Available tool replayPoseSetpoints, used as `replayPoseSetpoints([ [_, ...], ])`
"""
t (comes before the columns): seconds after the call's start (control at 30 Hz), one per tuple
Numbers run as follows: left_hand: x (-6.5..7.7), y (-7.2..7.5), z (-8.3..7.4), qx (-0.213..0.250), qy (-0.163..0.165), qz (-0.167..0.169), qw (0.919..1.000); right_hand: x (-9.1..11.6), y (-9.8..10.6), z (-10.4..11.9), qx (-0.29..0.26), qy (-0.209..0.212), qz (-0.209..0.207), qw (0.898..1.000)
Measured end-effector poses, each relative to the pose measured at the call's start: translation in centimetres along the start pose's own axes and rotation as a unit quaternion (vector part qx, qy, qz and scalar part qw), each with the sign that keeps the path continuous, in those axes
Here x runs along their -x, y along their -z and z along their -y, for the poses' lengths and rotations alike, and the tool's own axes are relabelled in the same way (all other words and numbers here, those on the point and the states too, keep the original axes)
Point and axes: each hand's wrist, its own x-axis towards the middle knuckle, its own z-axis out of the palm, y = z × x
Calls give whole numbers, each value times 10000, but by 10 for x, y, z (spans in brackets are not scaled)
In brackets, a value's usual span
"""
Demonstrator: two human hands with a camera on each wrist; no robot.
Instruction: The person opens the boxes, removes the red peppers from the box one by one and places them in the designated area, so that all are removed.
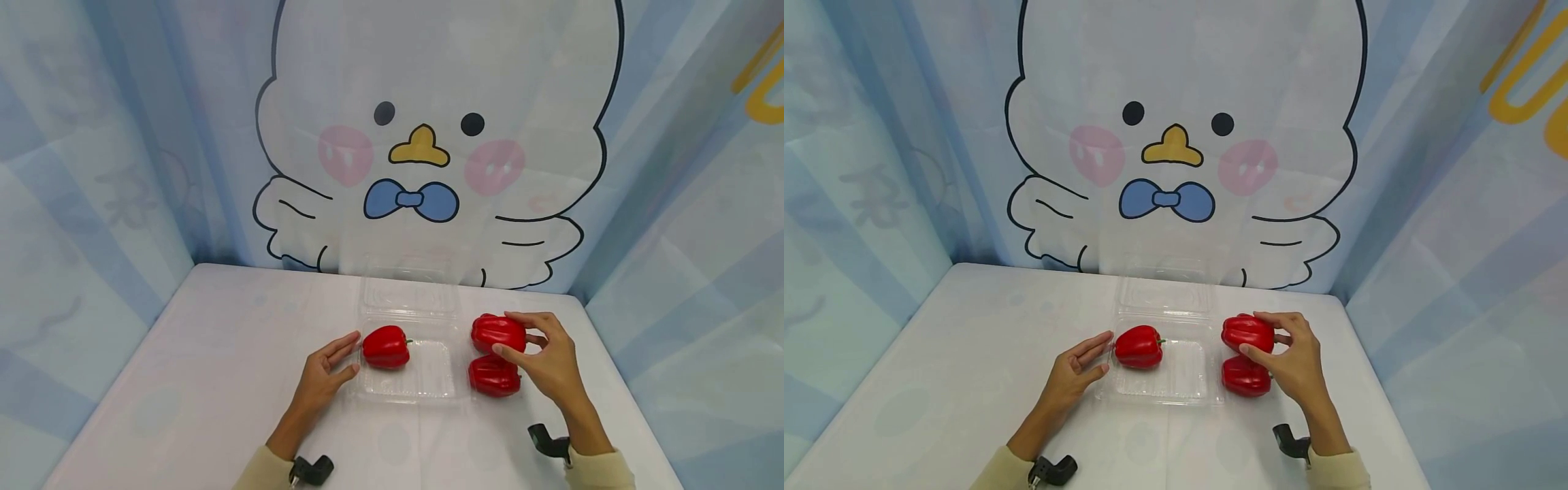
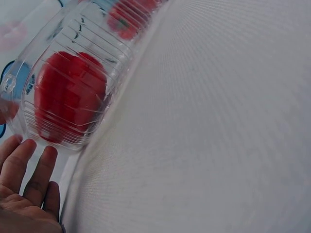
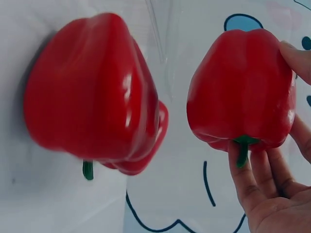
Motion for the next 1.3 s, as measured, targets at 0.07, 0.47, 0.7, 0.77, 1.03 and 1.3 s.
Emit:
replayPoseSetpoints([
  [0.07,0,0,1,-7,9,-2,10000,-2,3,-5,10,30,-44,10000],
  [0.47,0,0,0,-58,-18,4,10000,-10,20,-25,67,-83,-300,9995],
  [0.7,0,0,-1,-47,-7,-6,10000,-16,28,-42,82,-279,-288,9992],
  [0.77,0,0,-1,-33,-25,-2,10000,-18,30,-48,81,-343,-270,9990],
  [1.03,0,-1,0,-43,-170,12,9998,-23,35,-70,85,-609,-182,9979],
  [1.3,0,-1,-2,-98,-112,-30,9999,-29,40,-87,163,-860,-123,9961],
])
